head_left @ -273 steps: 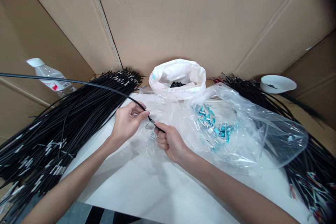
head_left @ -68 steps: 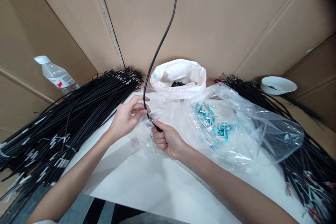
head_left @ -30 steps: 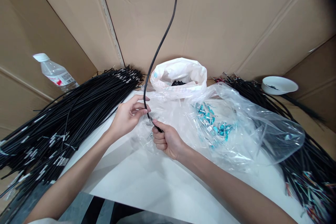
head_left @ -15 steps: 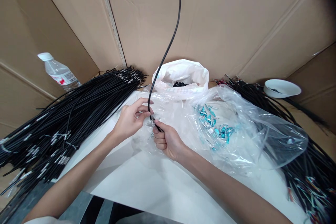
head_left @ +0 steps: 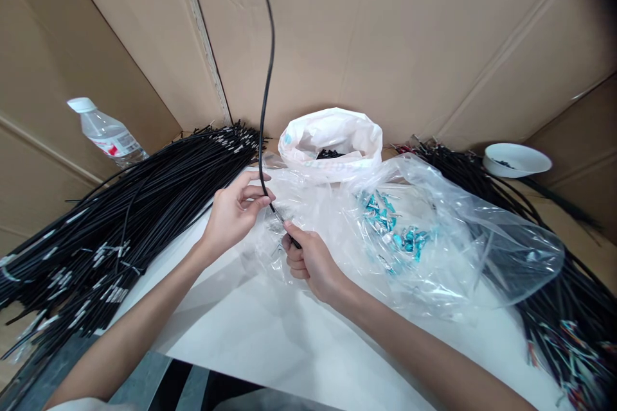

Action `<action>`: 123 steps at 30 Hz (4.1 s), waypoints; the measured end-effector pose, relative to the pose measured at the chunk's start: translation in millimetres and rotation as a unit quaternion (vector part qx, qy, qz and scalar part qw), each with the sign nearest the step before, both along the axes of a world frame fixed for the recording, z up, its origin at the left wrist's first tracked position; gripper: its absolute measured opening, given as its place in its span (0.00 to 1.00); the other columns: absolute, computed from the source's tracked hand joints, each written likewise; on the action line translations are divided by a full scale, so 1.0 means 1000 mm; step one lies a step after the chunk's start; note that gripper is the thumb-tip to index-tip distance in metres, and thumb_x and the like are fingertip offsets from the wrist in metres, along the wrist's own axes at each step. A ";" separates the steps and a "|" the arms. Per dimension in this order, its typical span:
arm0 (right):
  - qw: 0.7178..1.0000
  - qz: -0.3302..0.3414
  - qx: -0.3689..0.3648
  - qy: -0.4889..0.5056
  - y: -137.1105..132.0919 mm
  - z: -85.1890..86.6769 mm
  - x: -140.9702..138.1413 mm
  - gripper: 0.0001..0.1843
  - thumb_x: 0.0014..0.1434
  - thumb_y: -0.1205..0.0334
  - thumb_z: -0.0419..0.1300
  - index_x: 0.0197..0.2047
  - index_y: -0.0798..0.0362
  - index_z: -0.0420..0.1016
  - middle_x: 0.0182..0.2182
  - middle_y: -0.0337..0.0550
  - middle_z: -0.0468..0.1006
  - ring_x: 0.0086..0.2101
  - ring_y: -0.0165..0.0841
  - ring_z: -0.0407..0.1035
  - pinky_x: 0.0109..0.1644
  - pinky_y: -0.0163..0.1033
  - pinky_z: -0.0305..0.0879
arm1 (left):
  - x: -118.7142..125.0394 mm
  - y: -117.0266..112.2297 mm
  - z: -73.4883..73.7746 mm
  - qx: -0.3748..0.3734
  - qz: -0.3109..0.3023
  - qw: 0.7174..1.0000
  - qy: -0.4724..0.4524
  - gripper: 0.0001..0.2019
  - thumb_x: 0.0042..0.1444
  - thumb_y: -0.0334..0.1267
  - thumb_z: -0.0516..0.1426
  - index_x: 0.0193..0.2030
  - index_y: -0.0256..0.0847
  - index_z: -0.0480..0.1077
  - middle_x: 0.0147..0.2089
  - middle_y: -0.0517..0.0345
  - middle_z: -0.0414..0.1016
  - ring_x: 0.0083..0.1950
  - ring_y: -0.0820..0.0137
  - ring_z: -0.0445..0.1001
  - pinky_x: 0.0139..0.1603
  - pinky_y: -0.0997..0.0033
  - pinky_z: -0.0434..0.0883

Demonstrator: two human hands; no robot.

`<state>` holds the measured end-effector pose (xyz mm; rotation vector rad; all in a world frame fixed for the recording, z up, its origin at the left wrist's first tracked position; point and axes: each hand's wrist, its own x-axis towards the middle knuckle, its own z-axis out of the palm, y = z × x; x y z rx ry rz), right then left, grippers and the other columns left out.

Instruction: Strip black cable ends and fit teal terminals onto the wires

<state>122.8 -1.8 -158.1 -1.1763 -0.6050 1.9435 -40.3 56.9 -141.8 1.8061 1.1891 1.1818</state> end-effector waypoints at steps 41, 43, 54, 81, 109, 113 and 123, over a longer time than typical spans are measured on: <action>0.991 0.012 -0.102 0.082 0.016 -0.013 -0.005 0.27 0.72 0.55 0.47 0.20 0.51 0.55 0.12 0.25 0.42 0.16 0.22 0.31 0.15 0.28 0.30 | 0.002 -0.001 -0.003 0.006 -0.026 0.996 0.080 0.13 0.59 0.38 0.60 0.50 0.43 0.70 0.40 0.58 0.84 0.42 0.64 0.83 0.43 0.68 0.75; 0.991 0.014 -0.101 0.081 0.016 -0.013 -0.005 0.27 0.73 0.54 0.47 0.21 0.51 0.55 0.12 0.25 0.42 0.16 0.22 0.31 0.15 0.28 0.30 | 0.002 0.000 -0.003 -0.003 -0.025 0.997 0.073 0.13 0.59 0.38 0.60 0.51 0.43 0.69 0.39 0.58 0.84 0.41 0.64 0.83 0.44 0.68 0.75; 0.992 0.032 -0.092 0.084 0.016 -0.011 -0.005 0.27 0.73 0.53 0.47 0.21 0.51 0.54 0.12 0.24 0.42 0.16 0.22 0.31 0.15 0.28 0.30 | -0.002 0.002 0.000 -0.026 -0.027 0.999 0.038 0.16 0.57 0.42 0.62 0.51 0.42 0.69 0.39 0.56 0.83 0.43 0.62 0.83 0.47 0.65 0.77; 0.995 0.029 -0.073 0.065 0.016 -0.008 -0.008 0.29 0.74 0.54 0.46 0.19 0.52 0.54 0.11 0.25 0.42 0.15 0.22 0.32 0.15 0.29 0.31 | 0.004 -0.001 -0.004 0.021 0.000 0.998 0.054 0.14 0.58 0.38 0.61 0.51 0.43 0.70 0.38 0.59 0.83 0.40 0.67 0.82 0.43 0.73 0.76; 0.998 0.030 -0.033 0.043 0.010 -0.004 -0.004 0.29 0.74 0.56 0.47 0.19 0.52 0.54 0.11 0.25 0.43 0.14 0.21 0.34 0.16 0.29 0.30 | 0.006 -0.008 -0.005 -0.015 0.050 0.999 -0.008 0.20 0.55 0.39 0.64 0.55 0.42 0.70 0.37 0.56 0.82 0.43 0.65 0.82 0.44 0.71 0.78; 0.991 0.089 -0.053 0.081 0.014 -0.004 0.006 0.28 0.74 0.55 0.46 0.21 0.52 0.57 0.11 0.24 0.43 0.15 0.22 0.31 0.16 0.29 0.30 | 0.002 -0.004 -0.004 -0.016 0.025 1.000 0.008 0.21 0.56 0.41 0.64 0.55 0.41 0.70 0.39 0.54 0.83 0.43 0.65 0.82 0.45 0.71 0.78; 0.990 0.084 -0.065 0.090 0.015 -0.005 0.009 0.27 0.74 0.51 0.45 0.25 0.54 0.64 0.12 0.23 0.43 0.16 0.22 0.31 0.16 0.28 0.31 | 0.004 -0.004 -0.008 -0.003 0.018 1.000 -0.012 0.21 0.57 0.42 0.64 0.56 0.40 0.70 0.39 0.54 0.83 0.44 0.63 0.82 0.47 0.66 0.79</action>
